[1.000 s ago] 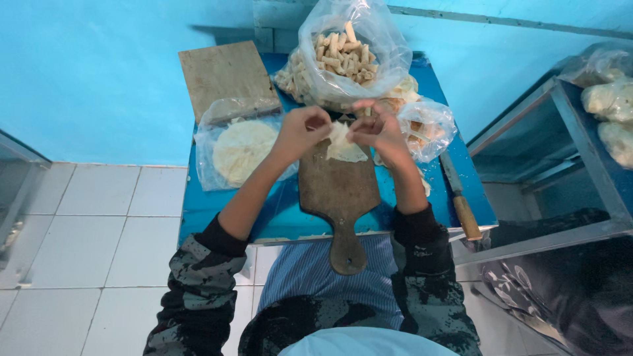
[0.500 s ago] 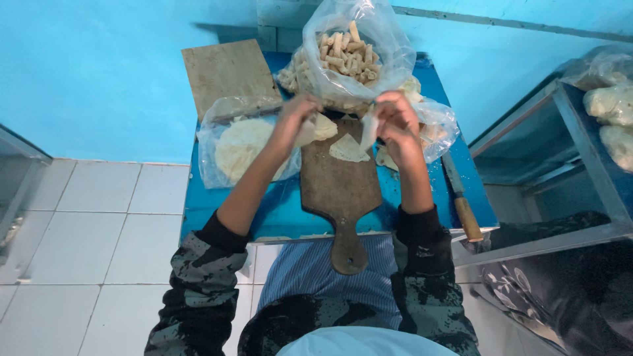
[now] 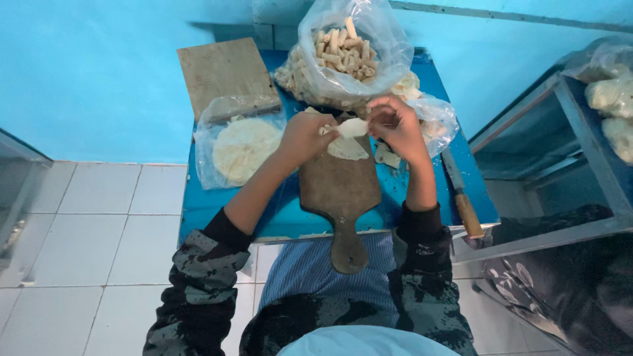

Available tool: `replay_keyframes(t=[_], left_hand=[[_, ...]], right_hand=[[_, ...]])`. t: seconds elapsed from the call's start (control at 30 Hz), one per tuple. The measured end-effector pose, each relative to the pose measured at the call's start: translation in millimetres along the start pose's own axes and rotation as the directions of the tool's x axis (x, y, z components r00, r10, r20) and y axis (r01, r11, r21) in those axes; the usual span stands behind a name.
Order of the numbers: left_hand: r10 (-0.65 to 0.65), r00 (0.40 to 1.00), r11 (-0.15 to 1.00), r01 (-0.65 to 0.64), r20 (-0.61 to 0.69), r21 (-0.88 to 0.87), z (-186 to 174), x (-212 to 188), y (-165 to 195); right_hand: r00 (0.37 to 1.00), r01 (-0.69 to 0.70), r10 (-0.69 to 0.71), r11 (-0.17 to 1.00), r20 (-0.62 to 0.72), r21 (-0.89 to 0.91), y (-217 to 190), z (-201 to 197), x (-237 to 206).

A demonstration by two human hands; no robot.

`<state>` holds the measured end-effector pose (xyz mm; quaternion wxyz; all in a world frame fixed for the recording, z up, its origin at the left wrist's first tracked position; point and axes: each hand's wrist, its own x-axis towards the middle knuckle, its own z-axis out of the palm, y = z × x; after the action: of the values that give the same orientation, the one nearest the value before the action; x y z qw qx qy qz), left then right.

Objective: The person folds thin flat dough pieces into diamond shapes by hand on a wooden paddle board, pressing each fold and stacking the finished folded pieces in a pile on the board, taking new flat dough pieces from a pile beside the board.

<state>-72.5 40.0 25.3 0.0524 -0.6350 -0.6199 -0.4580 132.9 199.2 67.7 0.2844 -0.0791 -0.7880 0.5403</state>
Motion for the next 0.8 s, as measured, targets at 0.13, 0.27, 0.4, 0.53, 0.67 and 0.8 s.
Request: replay_keyframes(t=[0.13,0.27,0.4,0.53,0.67,0.8], left_hand=[[0.082,0.976,0.942,-0.143,0.203,0.305,15,-4,-9],[0.177,0.934,0.912,-0.274,0.309,0.306,18,-11,-19],[0.079,0.91,0.928,-0.216,0.406,0.302,14,-13,-15],[0.017,0.896,0.932,-0.175,0.443,0.319,5,-11,-1],[0.007,0.921,0.96,-0.115,0.389,0.255,-6,-10,11],[0.02,0.969,0.995,-0.044,0.245,0.093,-16,-8,18]], right_hand=[[0.997,0.054,-0.039,0.973,0.074,-0.225,7,-1,1],[0.947,-0.137,0.207,0.951,0.245,-0.277,8,-4,-1],[0.889,-0.191,0.281,0.945,0.362,-0.265,4,-7,-2],[0.859,-0.297,0.37,0.923,0.355,-0.244,-4,-6,-5],[0.843,-0.359,0.442,0.887,0.307,-0.292,-15,-8,-4],[0.955,-0.148,0.229,0.92,0.19,-0.362,-14,4,-1]])
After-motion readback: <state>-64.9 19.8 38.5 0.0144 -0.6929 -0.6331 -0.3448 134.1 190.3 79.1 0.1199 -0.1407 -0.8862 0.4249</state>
